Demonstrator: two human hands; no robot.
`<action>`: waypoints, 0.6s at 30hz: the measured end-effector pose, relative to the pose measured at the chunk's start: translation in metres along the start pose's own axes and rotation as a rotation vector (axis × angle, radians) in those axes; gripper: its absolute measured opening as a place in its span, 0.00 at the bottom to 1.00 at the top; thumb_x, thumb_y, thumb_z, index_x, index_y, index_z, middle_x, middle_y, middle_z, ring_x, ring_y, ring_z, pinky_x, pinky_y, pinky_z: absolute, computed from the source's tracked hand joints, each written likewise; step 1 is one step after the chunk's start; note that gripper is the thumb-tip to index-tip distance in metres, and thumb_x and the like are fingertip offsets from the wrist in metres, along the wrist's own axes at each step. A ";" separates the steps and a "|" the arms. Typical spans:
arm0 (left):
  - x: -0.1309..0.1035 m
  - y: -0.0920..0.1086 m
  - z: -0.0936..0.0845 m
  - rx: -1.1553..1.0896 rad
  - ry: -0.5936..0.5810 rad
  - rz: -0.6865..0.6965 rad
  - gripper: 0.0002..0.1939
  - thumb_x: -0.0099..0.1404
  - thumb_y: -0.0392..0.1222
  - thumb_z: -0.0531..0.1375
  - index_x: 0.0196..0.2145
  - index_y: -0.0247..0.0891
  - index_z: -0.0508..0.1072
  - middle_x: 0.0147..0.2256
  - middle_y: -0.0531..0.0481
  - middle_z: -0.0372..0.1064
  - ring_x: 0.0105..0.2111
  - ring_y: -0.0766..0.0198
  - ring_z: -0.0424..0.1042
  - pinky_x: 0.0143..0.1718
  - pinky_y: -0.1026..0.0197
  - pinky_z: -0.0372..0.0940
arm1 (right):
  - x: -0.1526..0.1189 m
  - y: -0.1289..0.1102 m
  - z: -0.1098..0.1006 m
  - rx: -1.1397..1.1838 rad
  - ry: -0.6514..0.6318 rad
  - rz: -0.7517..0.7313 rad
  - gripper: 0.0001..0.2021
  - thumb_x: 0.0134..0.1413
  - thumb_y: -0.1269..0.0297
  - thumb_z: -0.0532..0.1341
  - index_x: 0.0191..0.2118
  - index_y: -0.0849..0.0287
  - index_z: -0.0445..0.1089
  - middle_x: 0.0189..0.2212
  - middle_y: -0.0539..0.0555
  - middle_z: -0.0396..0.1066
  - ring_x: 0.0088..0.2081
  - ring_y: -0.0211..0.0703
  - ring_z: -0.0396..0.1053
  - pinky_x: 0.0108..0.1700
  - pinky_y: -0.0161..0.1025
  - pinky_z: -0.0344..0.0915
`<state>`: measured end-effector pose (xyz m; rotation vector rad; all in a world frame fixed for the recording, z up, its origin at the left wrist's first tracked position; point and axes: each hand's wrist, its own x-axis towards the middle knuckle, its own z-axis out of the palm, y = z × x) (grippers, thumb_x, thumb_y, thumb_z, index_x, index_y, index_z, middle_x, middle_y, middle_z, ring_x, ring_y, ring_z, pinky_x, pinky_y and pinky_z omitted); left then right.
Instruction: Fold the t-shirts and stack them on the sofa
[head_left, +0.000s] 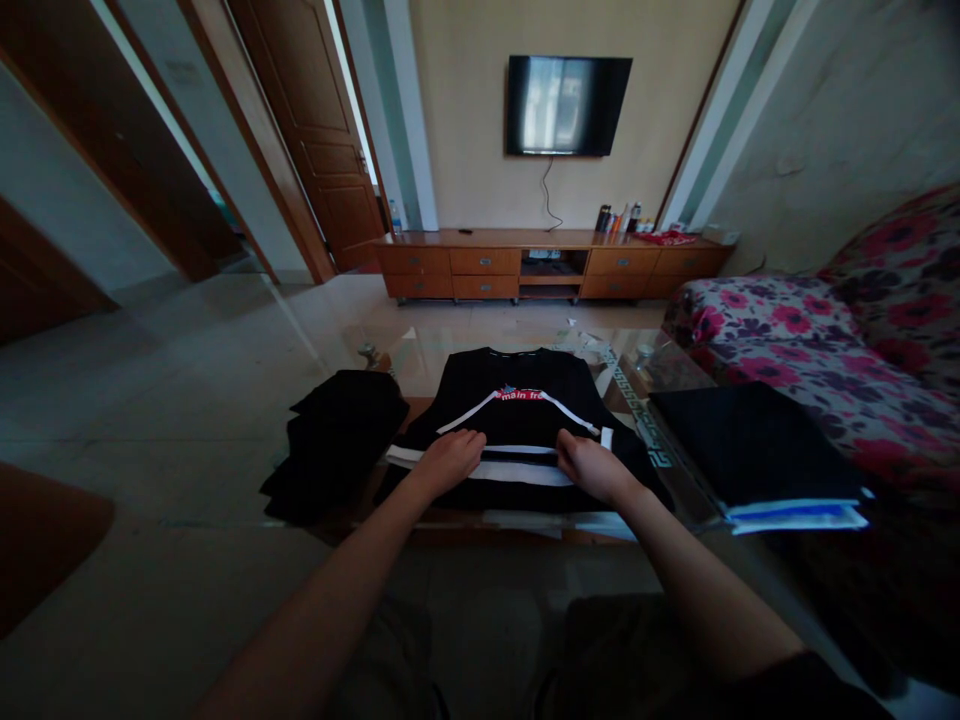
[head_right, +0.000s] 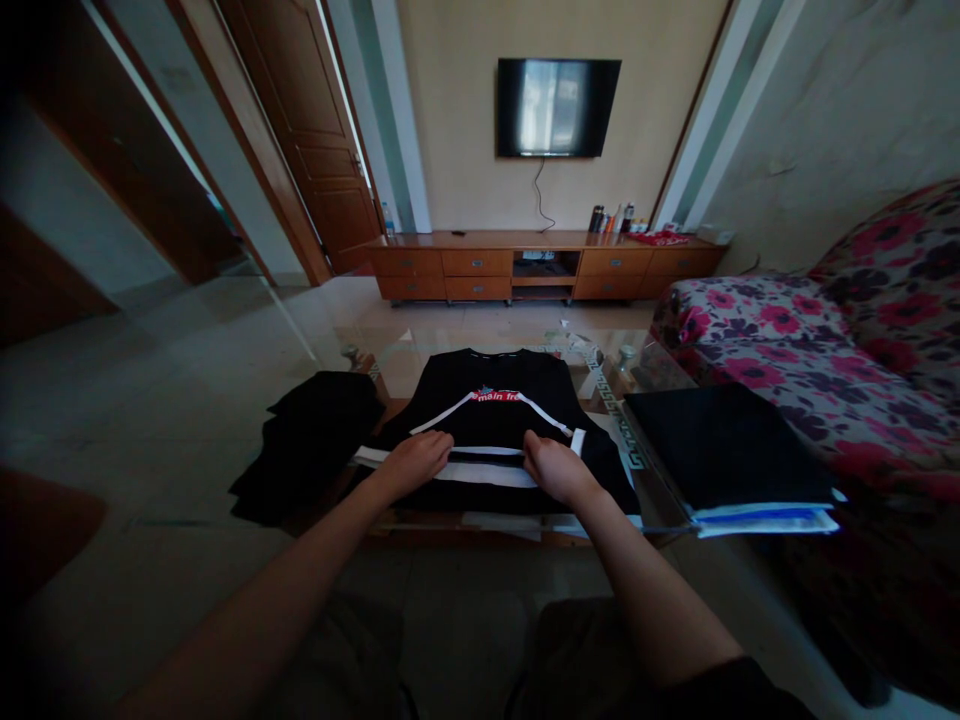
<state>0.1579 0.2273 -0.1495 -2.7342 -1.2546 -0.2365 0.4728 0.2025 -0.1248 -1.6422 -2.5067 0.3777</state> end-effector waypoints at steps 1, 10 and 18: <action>0.001 0.000 0.000 -0.002 0.008 -0.026 0.08 0.73 0.34 0.51 0.42 0.39 0.70 0.38 0.47 0.70 0.40 0.59 0.69 0.44 0.59 0.65 | 0.000 0.000 -0.001 0.019 0.007 0.002 0.06 0.69 0.67 0.53 0.47 0.59 0.64 0.37 0.56 0.74 0.38 0.42 0.72 0.39 0.34 0.58; -0.001 -0.005 -0.006 -0.075 0.044 0.137 0.13 0.70 0.28 0.52 0.44 0.41 0.72 0.47 0.45 0.66 0.45 0.59 0.67 0.47 0.58 0.64 | 0.002 0.008 0.001 0.006 0.057 -0.206 0.16 0.58 0.82 0.54 0.43 0.58 0.74 0.42 0.55 0.69 0.44 0.42 0.68 0.47 0.35 0.61; -0.009 0.008 -0.013 -0.125 -0.025 0.213 0.13 0.66 0.47 0.63 0.45 0.38 0.73 0.49 0.42 0.68 0.48 0.53 0.65 0.50 0.52 0.63 | -0.004 0.008 0.001 0.016 -0.028 -0.185 0.26 0.48 0.54 0.74 0.51 0.59 0.75 0.48 0.59 0.68 0.50 0.52 0.68 0.53 0.43 0.64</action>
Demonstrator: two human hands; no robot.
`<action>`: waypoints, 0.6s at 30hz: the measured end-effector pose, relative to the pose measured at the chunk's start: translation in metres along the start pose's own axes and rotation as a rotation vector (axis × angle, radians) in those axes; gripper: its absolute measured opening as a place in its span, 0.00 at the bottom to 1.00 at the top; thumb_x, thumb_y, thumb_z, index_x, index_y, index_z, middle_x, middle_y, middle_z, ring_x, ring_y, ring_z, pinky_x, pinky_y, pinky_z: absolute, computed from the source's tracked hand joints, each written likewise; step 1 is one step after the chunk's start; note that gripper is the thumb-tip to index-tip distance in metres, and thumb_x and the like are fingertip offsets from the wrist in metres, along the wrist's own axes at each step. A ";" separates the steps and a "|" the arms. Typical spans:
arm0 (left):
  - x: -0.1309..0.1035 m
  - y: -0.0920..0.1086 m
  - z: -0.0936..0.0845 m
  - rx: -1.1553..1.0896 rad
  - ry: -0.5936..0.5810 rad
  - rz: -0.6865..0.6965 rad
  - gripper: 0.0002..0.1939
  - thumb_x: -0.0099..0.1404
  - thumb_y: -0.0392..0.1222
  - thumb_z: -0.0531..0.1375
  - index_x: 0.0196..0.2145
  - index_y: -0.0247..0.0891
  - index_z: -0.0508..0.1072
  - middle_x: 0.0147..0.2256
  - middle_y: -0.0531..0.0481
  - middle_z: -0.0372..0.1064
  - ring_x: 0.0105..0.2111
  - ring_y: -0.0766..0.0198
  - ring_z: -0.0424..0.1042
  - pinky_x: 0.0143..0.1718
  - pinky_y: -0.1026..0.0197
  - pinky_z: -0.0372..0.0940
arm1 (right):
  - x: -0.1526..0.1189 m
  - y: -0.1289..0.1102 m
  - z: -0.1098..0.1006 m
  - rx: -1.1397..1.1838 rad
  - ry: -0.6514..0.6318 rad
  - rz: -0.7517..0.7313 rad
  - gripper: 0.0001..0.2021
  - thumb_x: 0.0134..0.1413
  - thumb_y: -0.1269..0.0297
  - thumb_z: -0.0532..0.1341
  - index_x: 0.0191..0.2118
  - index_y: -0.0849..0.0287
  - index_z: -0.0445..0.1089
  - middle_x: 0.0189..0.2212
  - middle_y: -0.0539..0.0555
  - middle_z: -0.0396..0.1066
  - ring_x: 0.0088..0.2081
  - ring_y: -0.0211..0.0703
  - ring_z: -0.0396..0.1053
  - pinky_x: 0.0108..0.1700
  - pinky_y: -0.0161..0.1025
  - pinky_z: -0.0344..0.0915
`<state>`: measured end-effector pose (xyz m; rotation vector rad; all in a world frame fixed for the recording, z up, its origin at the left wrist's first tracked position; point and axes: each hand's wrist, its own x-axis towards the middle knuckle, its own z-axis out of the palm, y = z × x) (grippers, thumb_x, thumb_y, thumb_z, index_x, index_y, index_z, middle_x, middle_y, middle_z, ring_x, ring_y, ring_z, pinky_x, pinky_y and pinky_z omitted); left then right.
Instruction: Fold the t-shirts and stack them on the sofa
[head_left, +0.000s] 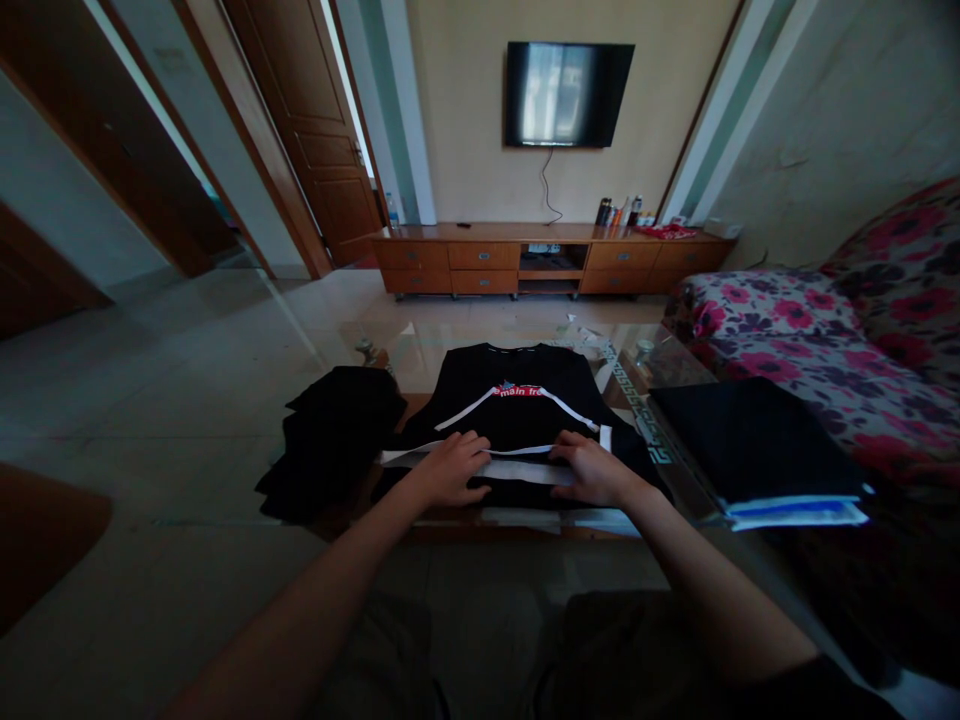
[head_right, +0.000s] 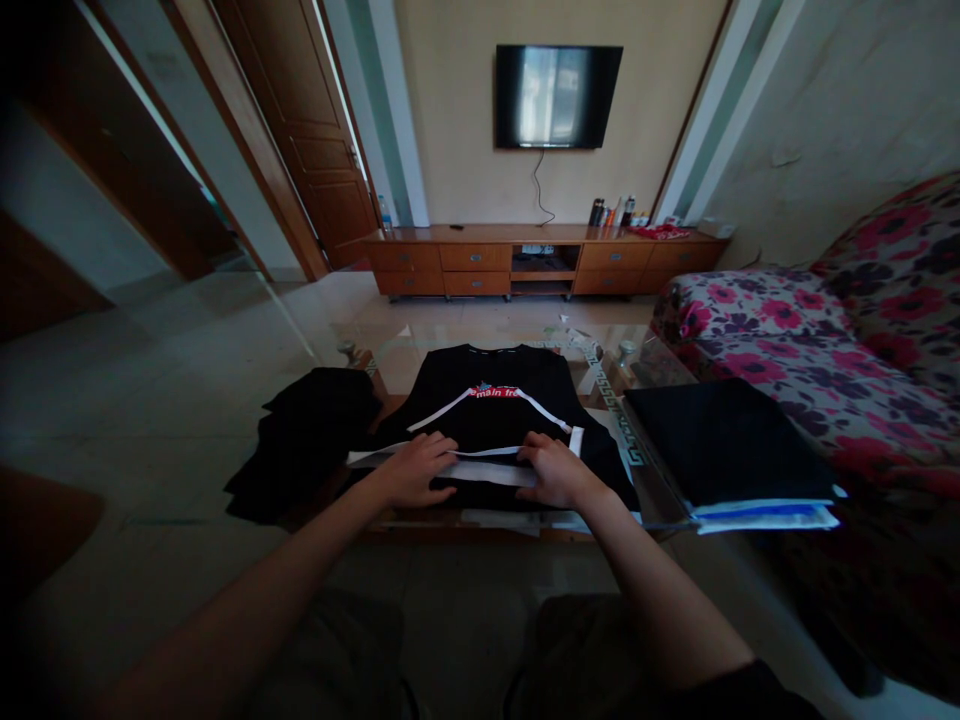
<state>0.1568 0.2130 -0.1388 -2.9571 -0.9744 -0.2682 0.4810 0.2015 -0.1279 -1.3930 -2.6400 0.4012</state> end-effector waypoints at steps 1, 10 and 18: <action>-0.001 0.000 0.001 0.021 -0.011 0.012 0.14 0.66 0.49 0.64 0.44 0.38 0.73 0.50 0.42 0.68 0.48 0.53 0.65 0.49 0.52 0.63 | 0.000 -0.001 -0.001 -0.015 -0.017 0.002 0.25 0.46 0.54 0.74 0.50 0.59 0.76 0.48 0.59 0.68 0.49 0.52 0.68 0.52 0.43 0.64; -0.002 -0.009 0.011 0.158 -0.049 0.118 0.04 0.69 0.39 0.58 0.40 0.39 0.72 0.40 0.46 0.71 0.42 0.57 0.68 0.43 0.56 0.60 | 0.001 -0.006 0.001 -0.121 -0.074 -0.056 0.09 0.58 0.72 0.61 0.42 0.56 0.76 0.45 0.56 0.70 0.48 0.47 0.70 0.50 0.40 0.60; -0.003 -0.008 0.017 0.206 -0.042 0.117 0.04 0.70 0.38 0.58 0.39 0.39 0.73 0.42 0.45 0.72 0.44 0.57 0.70 0.43 0.55 0.60 | 0.001 -0.018 0.005 -0.115 -0.086 -0.028 0.17 0.55 0.81 0.56 0.47 0.57 0.71 0.44 0.56 0.72 0.48 0.45 0.69 0.48 0.36 0.61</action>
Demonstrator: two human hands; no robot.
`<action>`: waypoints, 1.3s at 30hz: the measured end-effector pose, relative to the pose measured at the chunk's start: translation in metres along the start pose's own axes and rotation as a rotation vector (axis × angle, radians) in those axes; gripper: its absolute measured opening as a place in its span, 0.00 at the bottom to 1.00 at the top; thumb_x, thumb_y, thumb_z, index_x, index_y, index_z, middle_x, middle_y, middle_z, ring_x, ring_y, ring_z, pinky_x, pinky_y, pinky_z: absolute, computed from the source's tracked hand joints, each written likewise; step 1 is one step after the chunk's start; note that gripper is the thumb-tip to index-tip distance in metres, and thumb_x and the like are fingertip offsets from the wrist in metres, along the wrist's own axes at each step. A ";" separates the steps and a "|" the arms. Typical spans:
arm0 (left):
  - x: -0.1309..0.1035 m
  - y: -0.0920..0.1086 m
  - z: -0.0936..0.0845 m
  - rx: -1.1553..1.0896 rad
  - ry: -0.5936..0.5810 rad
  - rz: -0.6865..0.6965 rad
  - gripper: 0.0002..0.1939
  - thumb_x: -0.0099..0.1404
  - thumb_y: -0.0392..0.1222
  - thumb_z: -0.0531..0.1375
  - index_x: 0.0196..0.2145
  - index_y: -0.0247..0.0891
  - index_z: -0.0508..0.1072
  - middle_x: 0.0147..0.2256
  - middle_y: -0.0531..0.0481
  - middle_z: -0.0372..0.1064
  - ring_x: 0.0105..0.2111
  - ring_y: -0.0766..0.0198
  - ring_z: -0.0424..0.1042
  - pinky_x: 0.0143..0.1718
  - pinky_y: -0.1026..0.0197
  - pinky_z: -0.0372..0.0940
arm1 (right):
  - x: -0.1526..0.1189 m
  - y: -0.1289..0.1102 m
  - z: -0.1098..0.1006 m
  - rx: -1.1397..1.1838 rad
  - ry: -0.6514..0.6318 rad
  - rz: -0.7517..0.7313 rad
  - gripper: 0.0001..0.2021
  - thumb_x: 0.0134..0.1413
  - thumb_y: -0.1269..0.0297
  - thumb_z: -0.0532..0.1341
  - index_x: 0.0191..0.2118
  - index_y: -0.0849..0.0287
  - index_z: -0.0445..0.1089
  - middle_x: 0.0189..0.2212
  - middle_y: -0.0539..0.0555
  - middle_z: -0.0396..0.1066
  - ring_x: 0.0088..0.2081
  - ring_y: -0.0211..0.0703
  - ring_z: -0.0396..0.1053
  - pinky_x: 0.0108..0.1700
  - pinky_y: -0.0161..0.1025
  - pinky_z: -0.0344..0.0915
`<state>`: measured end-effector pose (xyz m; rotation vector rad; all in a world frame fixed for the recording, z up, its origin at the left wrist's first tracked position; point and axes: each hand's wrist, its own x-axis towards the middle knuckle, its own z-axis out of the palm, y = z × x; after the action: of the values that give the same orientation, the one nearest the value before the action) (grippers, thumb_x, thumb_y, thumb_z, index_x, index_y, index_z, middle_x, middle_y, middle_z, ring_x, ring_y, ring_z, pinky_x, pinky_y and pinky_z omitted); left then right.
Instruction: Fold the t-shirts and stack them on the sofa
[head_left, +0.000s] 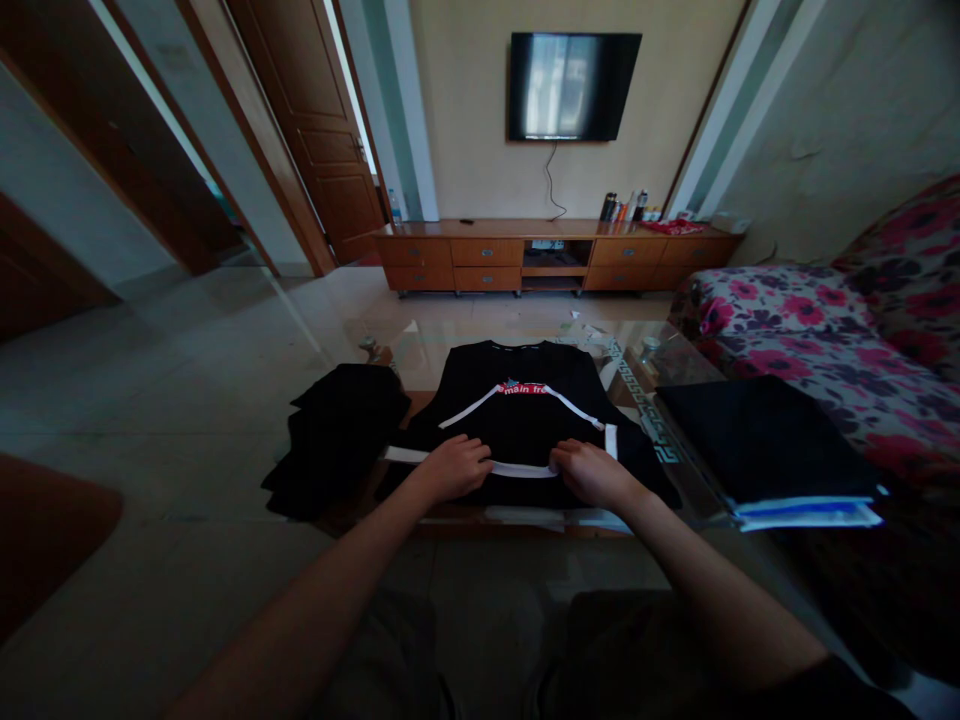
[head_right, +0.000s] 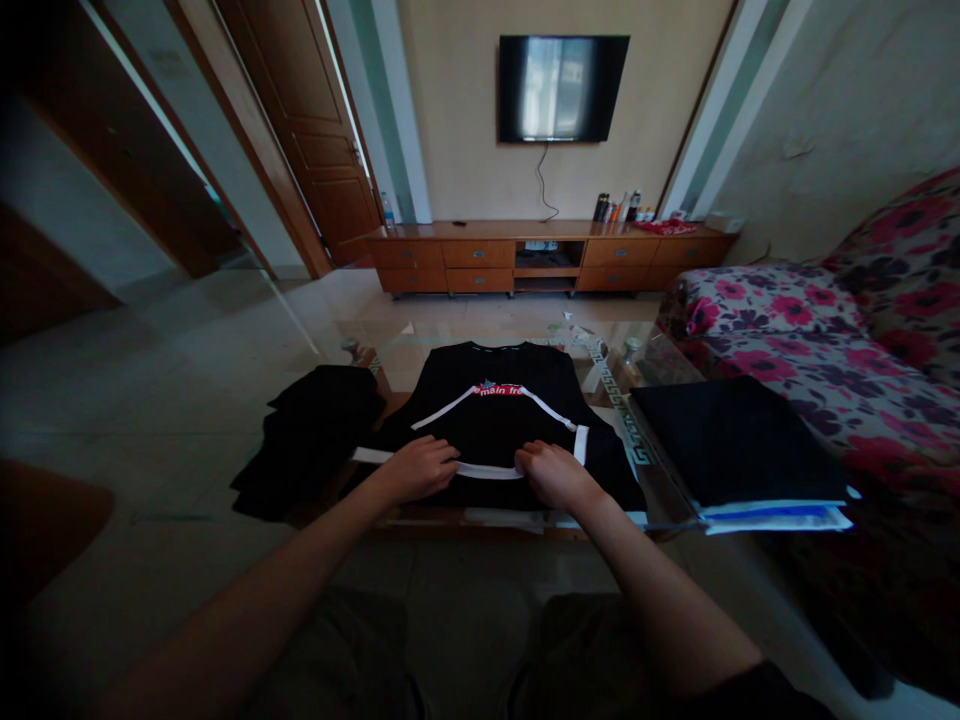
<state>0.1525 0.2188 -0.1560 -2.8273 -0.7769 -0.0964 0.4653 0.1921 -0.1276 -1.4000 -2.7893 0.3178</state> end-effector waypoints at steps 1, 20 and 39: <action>0.001 0.001 -0.001 -0.001 -0.003 0.000 0.05 0.70 0.37 0.58 0.41 0.39 0.73 0.42 0.45 0.72 0.43 0.57 0.70 0.43 0.55 0.60 | 0.001 0.000 0.000 0.015 0.004 0.013 0.19 0.54 0.81 0.57 0.49 0.58 0.70 0.45 0.56 0.72 0.48 0.44 0.69 0.48 0.36 0.61; 0.013 0.010 -0.012 0.085 0.059 -0.323 0.10 0.72 0.31 0.53 0.48 0.37 0.69 0.40 0.43 0.72 0.41 0.55 0.72 0.41 0.55 0.65 | -0.001 0.003 -0.006 -0.028 0.082 0.154 0.12 0.62 0.76 0.56 0.48 0.58 0.68 0.45 0.59 0.71 0.49 0.48 0.70 0.46 0.37 0.62; -0.042 -0.009 -0.092 -0.207 -0.078 -0.439 0.06 0.71 0.40 0.59 0.44 0.46 0.74 0.42 0.50 0.73 0.41 0.59 0.75 0.38 0.62 0.65 | -0.040 0.014 -0.066 0.155 0.080 0.129 0.08 0.58 0.67 0.64 0.44 0.55 0.74 0.43 0.56 0.76 0.45 0.48 0.73 0.48 0.38 0.65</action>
<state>0.1113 0.1859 -0.0696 -2.8045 -1.4733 -0.1408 0.5066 0.1799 -0.0623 -1.5224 -2.5555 0.4584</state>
